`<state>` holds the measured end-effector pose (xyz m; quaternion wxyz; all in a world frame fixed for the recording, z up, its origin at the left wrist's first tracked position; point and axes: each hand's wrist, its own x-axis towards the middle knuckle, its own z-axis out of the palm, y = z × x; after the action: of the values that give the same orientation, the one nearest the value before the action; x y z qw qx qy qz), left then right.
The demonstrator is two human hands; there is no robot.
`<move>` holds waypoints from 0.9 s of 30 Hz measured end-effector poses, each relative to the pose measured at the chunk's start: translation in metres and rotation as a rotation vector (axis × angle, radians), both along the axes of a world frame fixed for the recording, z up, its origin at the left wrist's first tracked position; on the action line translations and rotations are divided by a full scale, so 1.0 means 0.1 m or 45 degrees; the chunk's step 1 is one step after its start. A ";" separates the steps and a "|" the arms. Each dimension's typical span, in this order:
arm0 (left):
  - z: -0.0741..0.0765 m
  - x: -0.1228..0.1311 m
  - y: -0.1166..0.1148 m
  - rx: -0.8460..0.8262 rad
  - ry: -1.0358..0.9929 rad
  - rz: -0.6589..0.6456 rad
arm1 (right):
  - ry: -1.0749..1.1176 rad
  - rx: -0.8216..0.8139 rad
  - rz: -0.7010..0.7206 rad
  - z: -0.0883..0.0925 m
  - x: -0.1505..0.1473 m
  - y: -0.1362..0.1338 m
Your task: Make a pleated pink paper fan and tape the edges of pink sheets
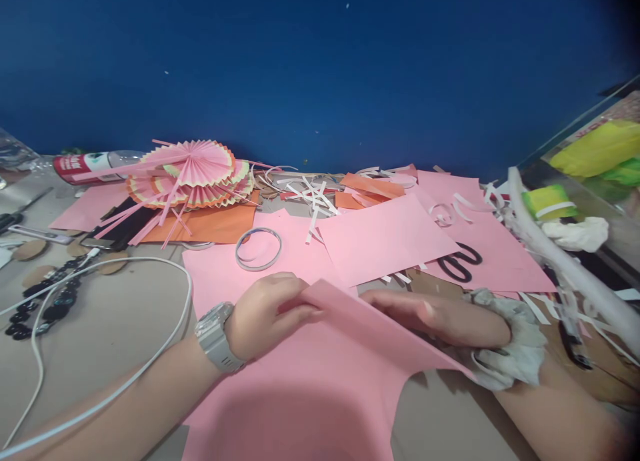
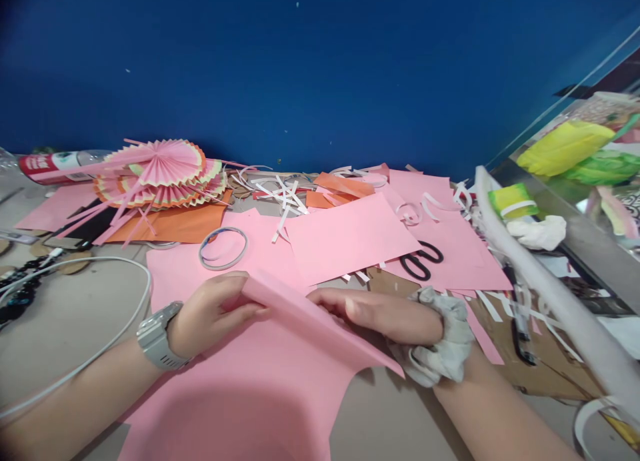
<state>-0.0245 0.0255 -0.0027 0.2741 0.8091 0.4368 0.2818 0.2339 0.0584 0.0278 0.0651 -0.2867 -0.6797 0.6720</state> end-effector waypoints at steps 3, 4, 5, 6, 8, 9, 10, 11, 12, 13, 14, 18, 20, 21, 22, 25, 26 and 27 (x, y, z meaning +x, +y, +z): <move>0.00 0.00 0.00 -0.054 -0.009 -0.002 | -0.035 0.006 -0.006 0.00 -0.01 0.00; 0.00 0.00 0.01 -0.070 -0.014 0.003 | -0.063 0.044 -0.013 0.01 0.00 0.01; 0.01 0.00 0.01 -0.081 -0.015 0.006 | -0.095 0.091 -0.035 0.02 0.00 0.01; 0.02 0.00 0.02 -0.097 -0.020 -0.002 | -0.126 0.133 -0.065 0.03 -0.01 0.02; 0.06 0.01 0.03 -0.169 -0.068 -0.037 | -0.196 0.192 -0.117 0.06 -0.03 0.02; 0.08 0.01 0.03 -0.234 -0.113 -0.066 | -0.242 0.222 -0.133 0.08 -0.05 0.02; 0.10 0.01 0.03 -0.310 -0.161 -0.096 | -0.289 0.260 -0.142 0.10 -0.08 0.01; 0.11 0.01 0.03 -0.382 -0.203 -0.115 | -0.334 0.310 -0.147 0.12 -0.11 0.00; 0.11 0.01 0.03 -0.437 -0.228 -0.116 | -0.374 0.375 -0.157 0.14 -0.14 -0.02; 0.10 0.01 0.03 -0.465 -0.226 -0.099 | -0.404 0.439 -0.177 0.14 -0.17 -0.03; 0.08 0.02 0.03 -0.466 -0.210 -0.051 | -0.420 0.488 -0.210 0.14 -0.18 -0.04; -0.03 0.01 0.06 -0.322 -0.196 0.310 | -0.365 0.566 -0.480 0.05 -0.08 -0.02; -0.06 0.00 0.08 -0.272 -0.240 0.428 | -0.422 0.621 -0.624 -0.02 0.00 -0.01; -0.06 -0.01 0.09 -0.259 -0.261 0.457 | -0.493 0.659 -0.700 -0.05 0.02 0.00; -0.06 -0.01 0.10 -0.243 -0.282 0.483 | -0.566 0.691 -0.766 -0.07 0.02 0.00; -0.05 -0.02 0.11 -0.209 -0.337 0.532 | -0.636 0.709 -0.889 -0.09 -0.04 -0.02; -0.04 -0.02 0.11 -0.204 -0.357 0.539 | -0.582 0.661 -0.870 -0.09 -0.07 -0.03; -0.03 -0.02 0.11 -0.205 -0.379 0.541 | -0.499 0.584 -0.829 -0.08 -0.09 -0.04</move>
<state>-0.0265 0.0364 -0.0058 0.3334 0.6246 0.5727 0.4132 0.2245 0.0545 0.0195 0.2052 -0.5859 -0.6851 0.3811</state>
